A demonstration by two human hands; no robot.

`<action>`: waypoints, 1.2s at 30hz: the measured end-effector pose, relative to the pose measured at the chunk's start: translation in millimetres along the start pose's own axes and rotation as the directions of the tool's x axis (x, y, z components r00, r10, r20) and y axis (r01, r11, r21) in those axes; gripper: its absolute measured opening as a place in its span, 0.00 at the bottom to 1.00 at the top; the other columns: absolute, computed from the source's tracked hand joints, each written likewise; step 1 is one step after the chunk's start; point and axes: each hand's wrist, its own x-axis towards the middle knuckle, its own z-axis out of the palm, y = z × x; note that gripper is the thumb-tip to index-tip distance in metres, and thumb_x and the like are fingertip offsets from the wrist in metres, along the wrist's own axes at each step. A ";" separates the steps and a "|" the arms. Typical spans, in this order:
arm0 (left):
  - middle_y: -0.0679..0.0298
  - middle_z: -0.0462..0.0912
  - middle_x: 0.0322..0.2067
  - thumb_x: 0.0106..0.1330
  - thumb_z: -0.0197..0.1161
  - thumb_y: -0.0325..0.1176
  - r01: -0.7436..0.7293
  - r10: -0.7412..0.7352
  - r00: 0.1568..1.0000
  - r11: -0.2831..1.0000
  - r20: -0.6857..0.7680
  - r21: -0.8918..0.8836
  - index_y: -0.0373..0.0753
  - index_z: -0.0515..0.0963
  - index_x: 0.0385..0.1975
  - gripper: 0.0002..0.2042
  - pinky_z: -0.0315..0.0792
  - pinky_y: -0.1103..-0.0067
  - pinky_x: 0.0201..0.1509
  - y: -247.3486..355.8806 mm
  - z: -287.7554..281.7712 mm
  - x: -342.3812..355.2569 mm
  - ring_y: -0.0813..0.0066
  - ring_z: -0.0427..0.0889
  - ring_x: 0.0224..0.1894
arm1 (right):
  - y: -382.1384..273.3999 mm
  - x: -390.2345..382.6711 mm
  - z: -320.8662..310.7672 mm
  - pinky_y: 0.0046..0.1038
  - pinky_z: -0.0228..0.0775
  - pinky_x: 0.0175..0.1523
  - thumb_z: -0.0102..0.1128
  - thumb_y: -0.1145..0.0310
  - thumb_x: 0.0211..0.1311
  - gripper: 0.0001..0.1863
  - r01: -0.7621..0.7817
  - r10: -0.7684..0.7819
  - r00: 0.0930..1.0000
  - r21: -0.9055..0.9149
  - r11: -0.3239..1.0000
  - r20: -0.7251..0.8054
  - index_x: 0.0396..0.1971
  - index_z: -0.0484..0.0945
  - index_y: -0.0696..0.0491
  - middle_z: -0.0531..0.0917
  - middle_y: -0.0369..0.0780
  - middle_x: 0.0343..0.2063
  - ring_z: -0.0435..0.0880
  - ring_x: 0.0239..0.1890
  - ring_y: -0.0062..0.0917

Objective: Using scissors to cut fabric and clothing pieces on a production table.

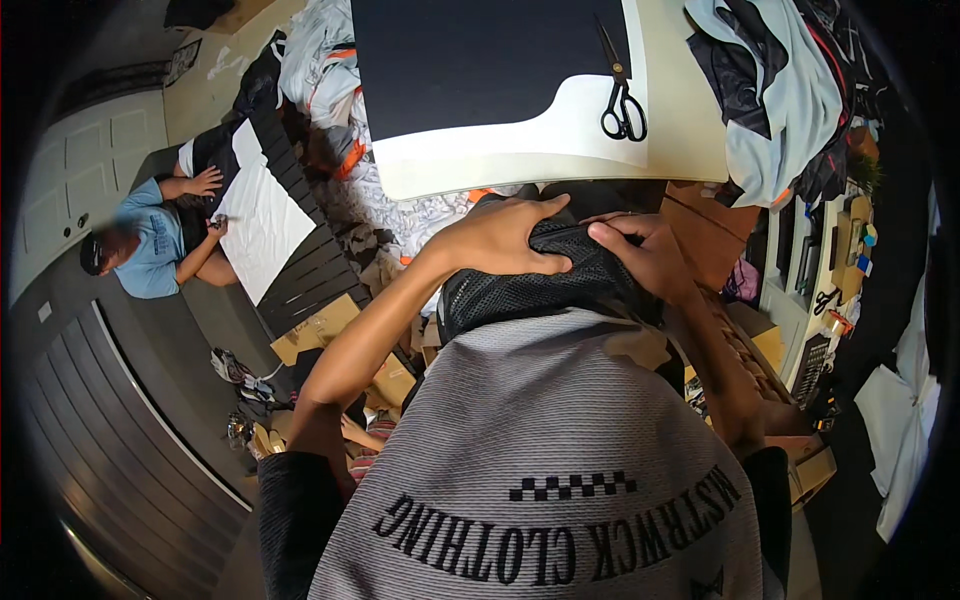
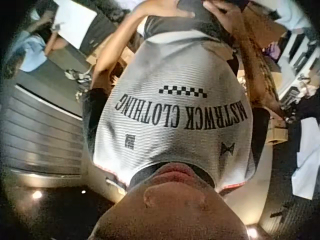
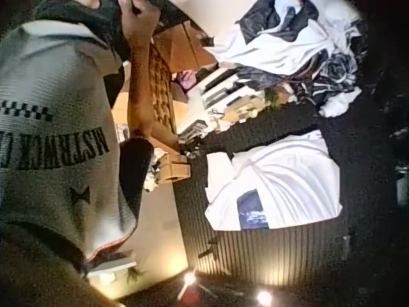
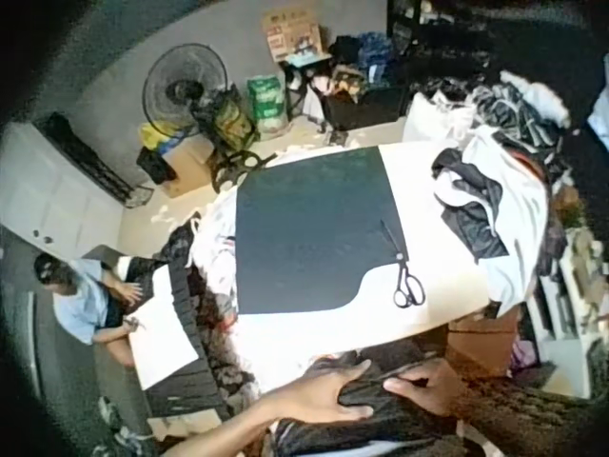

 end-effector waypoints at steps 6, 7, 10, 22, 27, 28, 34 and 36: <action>0.47 0.77 0.51 0.55 0.65 0.45 0.055 -0.056 0.998 0.998 0.018 0.012 0.29 0.59 0.64 0.39 0.71 0.73 0.44 7.5 1.2 -4.6 0.62 0.78 0.34 | -1.4 0.7 2.1 0.17 0.69 0.35 0.61 0.72 0.57 0.11 0.003 -0.002 1.000 -0.051 0.999 0.006 0.33 0.80 0.66 0.86 0.40 0.28 0.78 0.26 0.18; 0.47 0.77 0.50 0.54 0.65 0.44 0.072 -0.072 0.997 0.997 0.014 0.000 0.30 0.59 0.64 0.40 0.71 0.73 0.43 8.8 1.6 -5.6 0.61 0.78 0.34 | -2.1 0.2 2.5 0.17 0.68 0.35 0.61 0.72 0.57 0.10 0.000 0.000 1.000 -0.044 0.999 0.008 0.33 0.80 0.66 0.86 0.40 0.29 0.78 0.26 0.18; 0.46 0.78 0.49 0.53 0.66 0.44 0.124 -0.124 0.992 0.991 0.001 -0.040 0.31 0.58 0.65 0.41 0.71 0.72 0.43 13.8 3.5 -9.8 0.59 0.79 0.35 | -5.4 -1.3 1.2 0.17 0.68 0.35 0.61 0.72 0.57 0.10 -0.002 0.002 1.000 0.005 1.000 0.020 0.32 0.81 0.65 0.86 0.41 0.30 0.78 0.26 0.19; 0.55 0.72 0.57 0.52 0.66 0.42 -0.270 0.254 0.937 0.962 -0.241 -0.036 0.38 0.62 0.64 0.38 0.61 0.67 0.58 23.2 46.8 -59.5 0.59 0.72 0.53 | -11.4 -13.8 -12.8 0.22 0.64 0.47 0.66 0.71 0.51 0.21 -0.097 0.027 0.874 0.119 0.988 0.485 0.46 0.75 0.58 0.78 0.38 0.35 0.74 0.37 0.22; 0.59 0.70 0.58 0.53 0.66 0.43 -0.255 0.223 0.933 0.964 -0.281 -0.081 0.40 0.66 0.62 0.34 0.56 0.65 0.62 12.5 51.5 -65.3 0.60 0.67 0.59 | -11.5 -13.6 -9.5 0.26 0.62 0.51 0.69 0.68 0.48 0.26 0.027 0.002 0.814 -0.041 0.999 0.581 0.49 0.72 0.55 0.74 0.39 0.40 0.72 0.41 0.25; 0.59 0.70 0.57 0.53 0.66 0.43 -0.205 0.176 0.948 0.975 -0.264 -0.086 0.41 0.67 0.61 0.33 0.56 0.65 0.62 12.9 51.6 -67.9 0.60 0.66 0.59 | -11.7 -14.9 -7.9 0.26 0.62 0.51 0.69 0.67 0.48 0.26 0.039 -0.002 0.822 -0.054 0.998 0.569 0.49 0.72 0.55 0.73 0.39 0.41 0.72 0.42 0.26; 0.61 0.71 0.57 0.53 0.66 0.44 -0.062 0.046 0.982 0.995 -0.183 -0.080 0.43 0.69 0.59 0.32 0.56 0.64 0.62 14.3 51.5 -74.4 0.59 0.66 0.59 | -9.4 -19.8 -3.6 0.29 0.62 0.53 0.70 0.64 0.46 0.27 0.047 0.012 0.839 -0.093 0.995 0.545 0.48 0.73 0.54 0.73 0.40 0.43 0.72 0.43 0.30; 0.62 0.70 0.57 0.53 0.66 0.45 -0.050 0.037 0.985 0.996 -0.166 -0.074 0.44 0.69 0.59 0.32 0.56 0.64 0.62 13.7 51.5 -74.2 0.59 0.66 0.59 | -9.0 -20.0 -4.0 0.29 0.62 0.53 0.71 0.63 0.46 0.27 0.042 0.018 0.840 -0.098 0.994 0.542 0.48 0.73 0.54 0.73 0.40 0.43 0.72 0.43 0.31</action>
